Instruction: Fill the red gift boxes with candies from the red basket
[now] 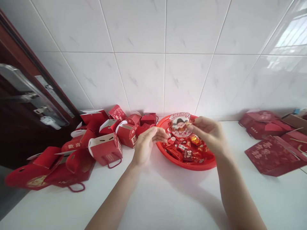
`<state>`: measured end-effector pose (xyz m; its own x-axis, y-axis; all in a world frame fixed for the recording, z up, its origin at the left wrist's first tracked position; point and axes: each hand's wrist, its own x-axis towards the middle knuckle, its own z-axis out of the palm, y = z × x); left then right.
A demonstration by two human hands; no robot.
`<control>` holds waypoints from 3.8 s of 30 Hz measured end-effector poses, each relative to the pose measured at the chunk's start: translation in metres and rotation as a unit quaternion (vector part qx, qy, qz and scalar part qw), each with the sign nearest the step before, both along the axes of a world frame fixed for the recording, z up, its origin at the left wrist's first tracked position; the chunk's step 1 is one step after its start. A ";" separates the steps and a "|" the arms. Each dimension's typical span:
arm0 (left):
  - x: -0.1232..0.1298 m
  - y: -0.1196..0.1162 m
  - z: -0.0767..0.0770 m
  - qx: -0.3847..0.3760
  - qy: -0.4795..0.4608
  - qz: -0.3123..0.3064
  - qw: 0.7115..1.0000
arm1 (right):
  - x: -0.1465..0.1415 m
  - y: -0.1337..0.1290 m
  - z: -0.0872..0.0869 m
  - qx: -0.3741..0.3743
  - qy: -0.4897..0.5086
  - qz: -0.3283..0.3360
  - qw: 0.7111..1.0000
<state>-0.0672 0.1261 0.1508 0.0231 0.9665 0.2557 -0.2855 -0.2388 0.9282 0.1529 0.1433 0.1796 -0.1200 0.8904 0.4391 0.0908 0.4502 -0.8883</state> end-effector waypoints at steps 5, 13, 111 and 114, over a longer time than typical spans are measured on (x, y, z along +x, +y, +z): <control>0.007 0.007 -0.015 0.066 0.227 0.001 0.972 | 0.034 0.026 -0.007 0.072 -0.119 -0.224 0.965; 0.031 0.007 -0.038 0.161 0.576 -0.132 0.790 | 0.052 0.063 -0.034 -0.022 -0.124 -0.221 0.967; 0.021 0.014 -0.037 -0.024 0.108 -0.116 0.987 | 0.022 0.029 -0.020 -0.128 -0.003 0.163 0.978; 0.021 0.014 -0.038 -0.018 0.118 -0.123 0.985 | 0.025 0.031 -0.020 -0.135 -0.016 0.176 0.975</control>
